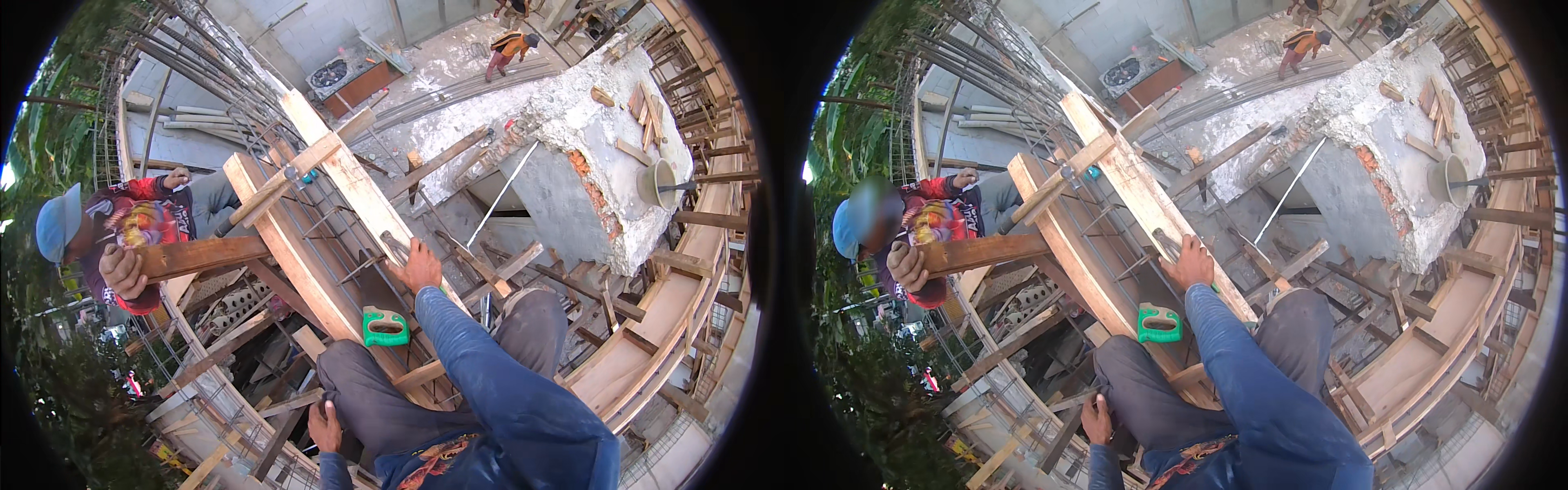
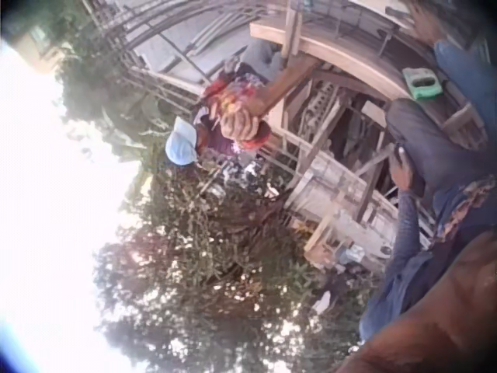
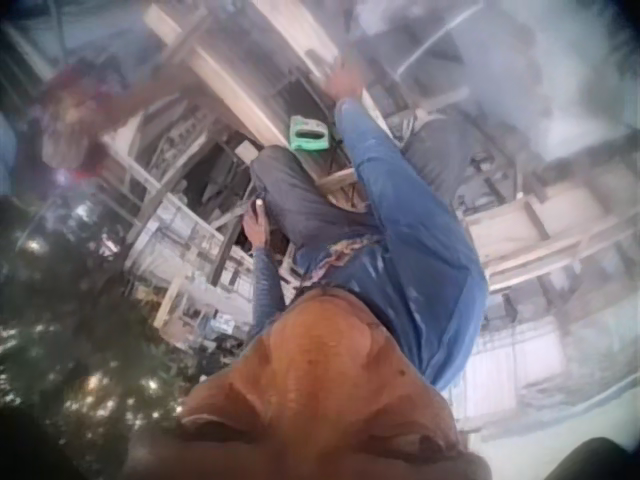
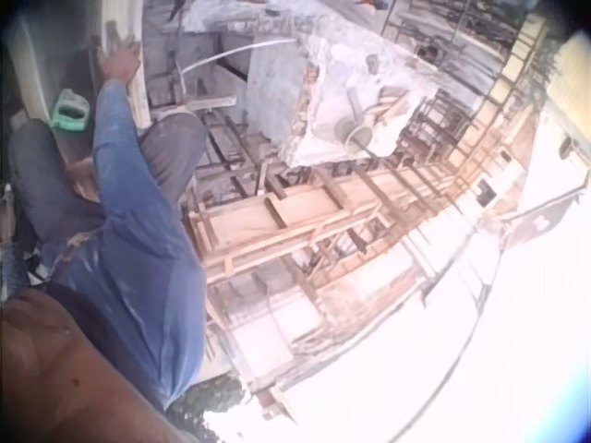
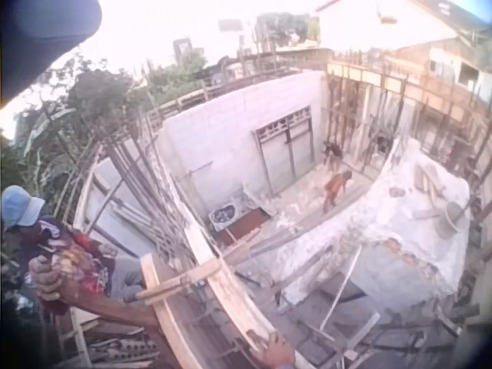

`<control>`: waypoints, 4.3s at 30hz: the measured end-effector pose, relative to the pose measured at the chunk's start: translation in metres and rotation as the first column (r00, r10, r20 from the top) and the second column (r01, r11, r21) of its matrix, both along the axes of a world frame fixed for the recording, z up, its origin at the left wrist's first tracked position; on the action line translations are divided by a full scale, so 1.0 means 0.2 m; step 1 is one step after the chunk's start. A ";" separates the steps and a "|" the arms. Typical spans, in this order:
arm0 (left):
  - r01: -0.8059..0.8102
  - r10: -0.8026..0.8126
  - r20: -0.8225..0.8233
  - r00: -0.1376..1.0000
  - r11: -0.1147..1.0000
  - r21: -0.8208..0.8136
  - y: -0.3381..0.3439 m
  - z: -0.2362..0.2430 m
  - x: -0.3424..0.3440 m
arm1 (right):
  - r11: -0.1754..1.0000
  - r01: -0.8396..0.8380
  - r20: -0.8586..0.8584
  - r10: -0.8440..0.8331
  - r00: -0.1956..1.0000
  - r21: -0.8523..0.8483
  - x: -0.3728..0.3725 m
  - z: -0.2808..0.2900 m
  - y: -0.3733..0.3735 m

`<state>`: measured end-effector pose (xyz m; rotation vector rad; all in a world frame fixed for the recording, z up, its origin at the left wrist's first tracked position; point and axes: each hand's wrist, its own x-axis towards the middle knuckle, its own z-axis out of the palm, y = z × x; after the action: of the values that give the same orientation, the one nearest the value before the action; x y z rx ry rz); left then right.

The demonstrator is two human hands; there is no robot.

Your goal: The person assembles and secures wooden formwork around a rebar cage using a hammer and nails, collaborating with a second worker to align the boards.

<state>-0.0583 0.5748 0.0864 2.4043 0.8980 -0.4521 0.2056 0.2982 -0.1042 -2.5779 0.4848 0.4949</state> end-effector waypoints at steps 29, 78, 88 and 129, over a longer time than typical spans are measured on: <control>0.341 -0.388 -0.204 0.899 0.911 -0.230 -0.03 0.49 0.17 | 0.996 -0.009 0.024 0.011 1.000 -0.089 0.03 -0.02 0.06; 0.472 -0.428 0.381 0.820 0.129 -0.872 -0.23 1.43 0.54 | 1.000 0.007 0.089 -0.007 0.996 0.005 -0.01 0.01 0.04; 0.829 -0.636 0.532 0.559 0.407 -0.384 -0.39 1.44 0.60 | 0.999 -0.036 0.072 0.037 0.997 -0.027 -0.02 0.00 0.05; -0.110 0.078 -0.440 0.895 0.993 -0.048 0.00 -1.06 1.02 | 0.997 0.020 0.054 -0.015 0.998 -0.081 0.02 0.00 0.09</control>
<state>0.1452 0.5749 -0.1264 2.2155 1.1591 -0.9980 0.2105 0.3152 -0.1037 -2.6551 0.5183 0.4065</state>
